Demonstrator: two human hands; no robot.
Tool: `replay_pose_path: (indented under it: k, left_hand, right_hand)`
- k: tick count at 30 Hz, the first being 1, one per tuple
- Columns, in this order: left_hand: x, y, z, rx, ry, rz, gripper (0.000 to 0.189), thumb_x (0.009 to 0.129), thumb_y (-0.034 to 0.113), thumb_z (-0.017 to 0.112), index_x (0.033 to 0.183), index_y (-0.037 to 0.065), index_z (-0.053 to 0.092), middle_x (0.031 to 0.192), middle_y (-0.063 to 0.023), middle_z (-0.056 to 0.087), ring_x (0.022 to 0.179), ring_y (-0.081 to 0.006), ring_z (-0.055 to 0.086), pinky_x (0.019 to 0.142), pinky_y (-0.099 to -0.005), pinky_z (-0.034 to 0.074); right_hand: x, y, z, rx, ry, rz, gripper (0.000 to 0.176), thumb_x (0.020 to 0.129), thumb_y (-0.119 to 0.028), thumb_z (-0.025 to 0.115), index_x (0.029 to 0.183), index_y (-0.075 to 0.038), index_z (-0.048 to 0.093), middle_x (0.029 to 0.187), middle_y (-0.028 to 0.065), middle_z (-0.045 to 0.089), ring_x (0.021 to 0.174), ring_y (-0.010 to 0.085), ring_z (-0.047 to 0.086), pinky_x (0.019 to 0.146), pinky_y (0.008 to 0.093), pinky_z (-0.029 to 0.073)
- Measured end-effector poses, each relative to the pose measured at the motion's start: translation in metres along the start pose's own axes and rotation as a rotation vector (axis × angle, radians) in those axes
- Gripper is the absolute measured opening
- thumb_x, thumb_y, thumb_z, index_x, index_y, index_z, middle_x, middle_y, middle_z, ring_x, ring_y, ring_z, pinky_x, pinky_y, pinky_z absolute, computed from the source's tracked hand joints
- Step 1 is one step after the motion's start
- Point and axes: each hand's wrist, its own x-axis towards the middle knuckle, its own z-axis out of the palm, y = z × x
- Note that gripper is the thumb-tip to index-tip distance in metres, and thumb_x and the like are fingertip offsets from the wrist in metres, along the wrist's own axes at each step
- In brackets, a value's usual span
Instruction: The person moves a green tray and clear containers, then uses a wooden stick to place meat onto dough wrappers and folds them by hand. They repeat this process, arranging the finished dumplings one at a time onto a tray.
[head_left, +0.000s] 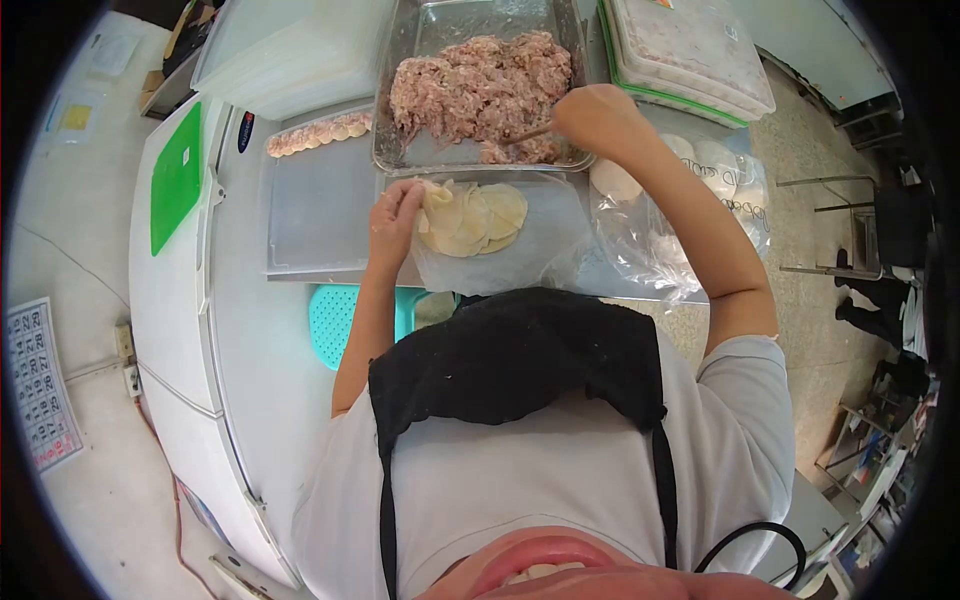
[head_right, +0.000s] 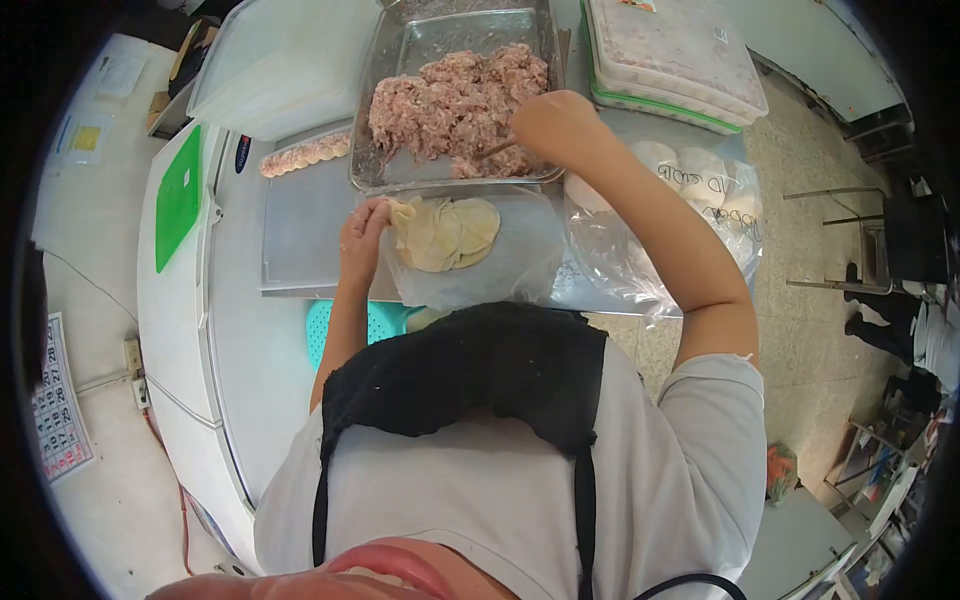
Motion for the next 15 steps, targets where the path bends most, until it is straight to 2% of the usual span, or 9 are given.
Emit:
replay_pose_path:
  k: [1,2,3,4,6,7,11,13,15]
  left_hand:
    - [0.003,0.004,-0.007,-0.01,-0.003,0.012,0.021,0.095,0.019,0.057,0.102,0.001,0.065,0.104,-0.0077,0.066,0.089,-0.0178,0.063,0.077,-0.0281,0.05]
    - [0.004,0.009,-0.009,-0.488,0.021,-0.109,0.022,0.096,0.019,0.056,0.106,0.001,0.062,0.106,-0.0079,0.065,0.09,-0.0167,0.064,0.079,-0.0286,0.052]
    - [0.005,0.013,-0.012,-0.966,0.043,-0.233,0.023,0.097,0.019,0.055,0.111,0.001,0.059,0.107,-0.008,0.065,0.092,-0.0156,0.064,0.081,-0.0292,0.053]
    - [0.006,0.008,-0.016,-0.969,0.039,-0.23,0.023,0.097,0.019,0.055,0.111,0.001,0.059,0.107,-0.008,0.065,0.092,-0.0156,0.064,0.081,-0.0292,0.053]
    - [0.008,0.001,-0.025,-0.754,-0.034,-0.145,0.026,0.097,0.018,0.053,0.117,0.002,0.054,0.109,-0.0096,0.064,0.097,-0.0172,0.064,0.087,-0.0329,0.054]
    - [0.008,0.002,-0.03,-0.754,-0.041,-0.145,0.026,0.097,0.018,0.053,0.117,0.002,0.054,0.109,-0.0096,0.064,0.097,-0.0172,0.064,0.087,-0.0329,0.054]
    - [0.015,0.023,-0.037,-1.04,-0.203,-0.344,0.026,0.095,0.017,0.055,0.117,0.003,0.056,0.111,-0.0101,0.064,0.1,-0.0219,0.063,0.088,-0.0371,0.052]
    - [0.017,0.026,-0.032,-1.079,-0.311,-0.397,0.025,0.094,0.016,0.057,0.116,0.004,0.058,0.11,-0.0101,0.065,0.101,-0.0247,0.063,0.088,-0.0392,0.052]
    - [0.021,0.025,-0.023,0.185,-0.101,0.537,0.023,0.088,0.014,0.063,0.11,0.009,0.064,0.109,-0.0109,0.064,0.097,-0.0321,0.061,0.087,-0.0414,0.049]
  right_hand:
    - [0.008,-0.001,-0.004,-0.015,-0.146,0.107,0.013,0.073,-0.012,0.058,0.068,-0.007,0.069,0.071,0.0126,0.067,0.07,0.0295,0.068,0.059,0.0393,0.054]
    - [0.01,-0.009,0.01,-0.022,-0.144,0.111,0.013,0.073,-0.012,0.058,0.068,-0.007,0.069,0.071,0.0126,0.067,0.07,0.0295,0.068,0.059,0.0393,0.054]
    - [0.009,-0.022,0.038,0.005,0.032,0.002,0.013,0.074,-0.013,0.058,0.069,-0.007,0.069,0.071,0.013,0.067,0.07,0.03,0.068,0.059,0.0396,0.054]
    - [0.009,-0.037,0.042,0.032,0.207,-0.107,0.013,0.074,-0.013,0.059,0.07,-0.007,0.069,0.072,0.0134,0.068,0.07,0.0305,0.068,0.059,0.04,0.054]
    - [0.016,-0.045,0.043,0.043,0.103,-0.025,0.019,0.081,-0.018,0.058,0.072,-0.004,0.068,0.074,0.0157,0.067,0.073,0.0315,0.067,0.062,0.0412,0.054]
    - [0.019,-0.042,0.044,0.224,0.067,0.017,0.024,0.085,-0.021,0.058,0.073,-0.003,0.068,0.074,0.0166,0.067,0.071,0.0321,0.066,0.063,0.0415,0.053]
    - [0.018,-0.042,0.029,0.66,-0.079,0.195,0.036,0.092,-0.032,0.056,0.081,0.0,0.068,0.071,0.0179,0.063,0.063,0.031,0.062,0.062,0.0414,0.048]
    - [0.014,-0.049,0.019,0.766,-0.011,0.247,0.036,0.092,-0.034,0.057,0.084,-0.001,0.069,0.066,0.0151,0.061,0.06,0.0267,0.058,0.059,0.0392,0.045]
    - [0.011,-0.057,0.007,0.876,0.062,0.303,0.037,0.092,-0.036,0.058,0.087,-0.002,0.07,0.062,0.0122,0.059,0.056,0.0225,0.054,0.056,0.037,0.043]
